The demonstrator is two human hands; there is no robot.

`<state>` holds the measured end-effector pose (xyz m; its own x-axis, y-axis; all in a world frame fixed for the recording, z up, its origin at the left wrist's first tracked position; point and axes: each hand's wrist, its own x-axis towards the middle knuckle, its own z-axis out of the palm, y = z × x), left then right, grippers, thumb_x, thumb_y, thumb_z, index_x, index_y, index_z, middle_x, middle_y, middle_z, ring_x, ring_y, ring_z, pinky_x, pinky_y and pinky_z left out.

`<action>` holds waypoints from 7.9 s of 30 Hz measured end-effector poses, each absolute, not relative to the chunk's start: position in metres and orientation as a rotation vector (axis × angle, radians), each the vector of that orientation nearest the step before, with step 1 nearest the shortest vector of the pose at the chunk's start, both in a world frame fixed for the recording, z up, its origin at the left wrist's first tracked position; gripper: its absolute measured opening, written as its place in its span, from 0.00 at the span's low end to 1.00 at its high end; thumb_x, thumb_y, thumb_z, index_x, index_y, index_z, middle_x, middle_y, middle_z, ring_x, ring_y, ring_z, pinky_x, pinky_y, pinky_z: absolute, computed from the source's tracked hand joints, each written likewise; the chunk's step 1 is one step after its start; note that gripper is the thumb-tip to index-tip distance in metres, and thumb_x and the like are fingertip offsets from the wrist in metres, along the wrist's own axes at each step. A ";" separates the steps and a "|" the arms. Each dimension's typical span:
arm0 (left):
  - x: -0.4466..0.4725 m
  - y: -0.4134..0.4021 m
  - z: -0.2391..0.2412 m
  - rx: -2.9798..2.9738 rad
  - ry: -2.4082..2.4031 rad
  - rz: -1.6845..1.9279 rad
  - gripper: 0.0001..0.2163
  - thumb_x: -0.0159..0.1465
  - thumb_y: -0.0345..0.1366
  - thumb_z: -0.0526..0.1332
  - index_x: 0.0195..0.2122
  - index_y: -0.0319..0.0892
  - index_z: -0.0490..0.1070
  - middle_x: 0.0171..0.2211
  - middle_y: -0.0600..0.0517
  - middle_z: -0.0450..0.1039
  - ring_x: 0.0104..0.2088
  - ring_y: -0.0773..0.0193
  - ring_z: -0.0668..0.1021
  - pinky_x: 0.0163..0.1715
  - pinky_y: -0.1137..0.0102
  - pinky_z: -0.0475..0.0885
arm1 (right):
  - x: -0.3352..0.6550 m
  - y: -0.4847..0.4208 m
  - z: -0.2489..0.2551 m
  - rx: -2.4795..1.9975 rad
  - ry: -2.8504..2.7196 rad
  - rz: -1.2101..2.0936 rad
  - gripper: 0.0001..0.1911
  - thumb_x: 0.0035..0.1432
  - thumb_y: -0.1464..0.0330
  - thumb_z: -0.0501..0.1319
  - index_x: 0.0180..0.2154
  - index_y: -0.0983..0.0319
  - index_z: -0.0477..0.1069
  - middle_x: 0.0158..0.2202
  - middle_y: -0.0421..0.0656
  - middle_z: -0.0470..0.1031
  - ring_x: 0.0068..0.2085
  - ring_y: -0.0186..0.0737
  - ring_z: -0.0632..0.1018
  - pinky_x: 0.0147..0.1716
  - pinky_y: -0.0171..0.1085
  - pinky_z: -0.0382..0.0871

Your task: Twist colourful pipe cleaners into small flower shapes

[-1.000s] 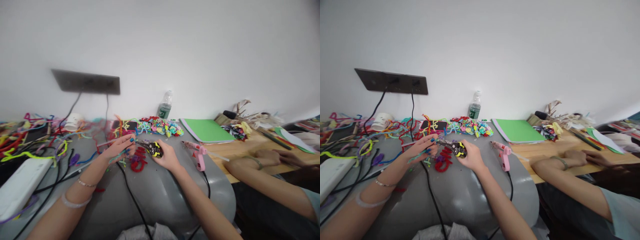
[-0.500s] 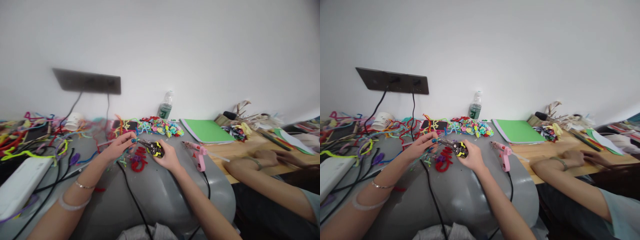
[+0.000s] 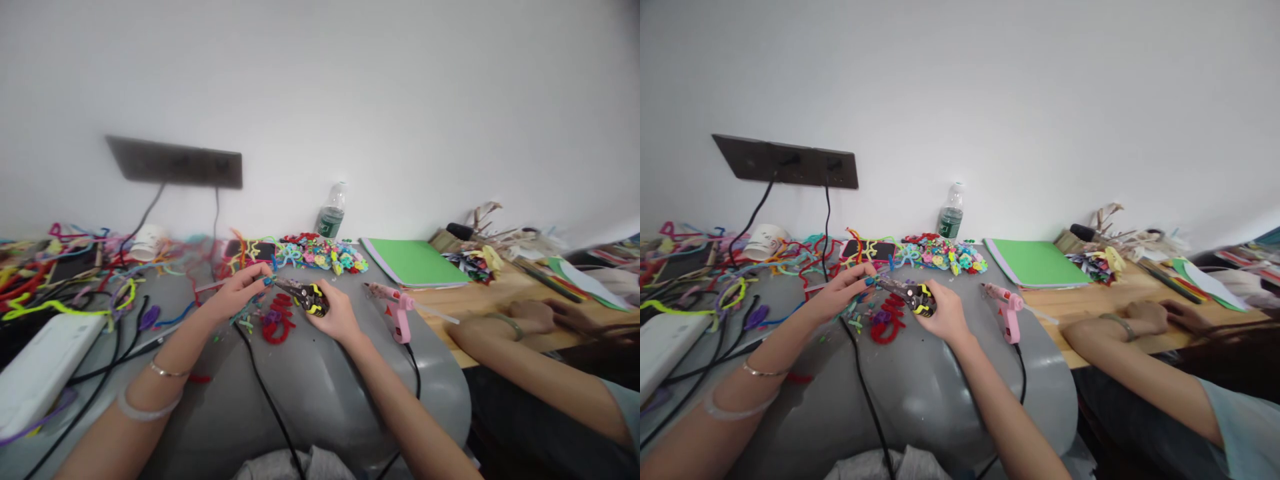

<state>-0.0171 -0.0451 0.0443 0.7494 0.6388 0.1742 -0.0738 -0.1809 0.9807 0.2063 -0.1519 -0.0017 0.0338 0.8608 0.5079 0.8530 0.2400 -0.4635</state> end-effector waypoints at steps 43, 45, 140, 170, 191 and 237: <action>-0.012 -0.041 0.023 1.267 0.319 0.606 0.16 0.60 0.48 0.66 0.34 0.41 0.65 0.21 0.60 0.58 0.20 0.71 0.64 0.22 0.74 0.60 | 0.204 -0.153 -0.003 -1.634 -1.781 0.072 0.10 0.47 0.69 0.61 0.34 0.58 0.64 0.24 0.37 0.71 0.23 0.36 0.70 0.24 0.31 0.60; -0.012 -0.040 0.023 1.271 0.328 0.614 0.15 0.61 0.47 0.66 0.35 0.41 0.66 0.20 0.60 0.57 0.20 0.71 0.63 0.21 0.74 0.60 | 0.203 -0.153 -0.003 -1.640 -1.774 0.062 0.10 0.47 0.68 0.61 0.34 0.58 0.64 0.24 0.38 0.71 0.23 0.36 0.70 0.24 0.31 0.59; -0.029 -0.016 0.026 1.635 0.968 0.552 0.12 0.52 0.44 0.68 0.29 0.39 0.76 0.17 0.57 0.64 0.18 0.69 0.66 0.19 0.74 0.59 | 0.191 -0.155 0.002 -1.942 -1.660 0.056 0.13 0.50 0.64 0.62 0.39 0.58 0.66 0.34 0.43 0.77 0.34 0.45 0.77 0.30 0.35 0.60; -0.021 -0.035 0.042 1.422 0.657 0.530 0.16 0.57 0.35 0.60 0.48 0.43 0.73 0.20 0.61 0.54 0.18 0.72 0.58 0.18 0.75 0.53 | 0.191 -0.155 0.001 -1.959 -1.657 0.071 0.14 0.50 0.63 0.63 0.40 0.58 0.66 0.35 0.42 0.78 0.36 0.45 0.78 0.31 0.35 0.61; -0.016 -0.026 0.028 1.354 0.851 0.590 0.20 0.54 0.41 0.65 0.47 0.40 0.77 0.31 0.51 0.74 0.31 0.65 0.72 0.27 0.74 0.62 | 0.191 -0.155 0.001 -1.958 -1.642 0.052 0.13 0.49 0.64 0.62 0.38 0.58 0.66 0.32 0.42 0.77 0.33 0.44 0.77 0.29 0.35 0.59; -0.018 -0.022 0.030 1.541 0.744 0.639 0.20 0.52 0.49 0.69 0.39 0.38 0.80 0.36 0.43 0.83 0.31 0.61 0.80 0.26 0.72 0.70 | 0.194 -0.155 -0.002 -1.923 -1.627 0.085 0.14 0.49 0.63 0.62 0.39 0.58 0.65 0.33 0.43 0.77 0.32 0.44 0.76 0.30 0.34 0.61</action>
<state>-0.0180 -0.0224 0.0304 0.6385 0.7692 -0.0243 0.0924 -0.0453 0.9947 0.1938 -0.1549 -0.0018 0.2420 0.9126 0.3295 0.8736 -0.0571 -0.4833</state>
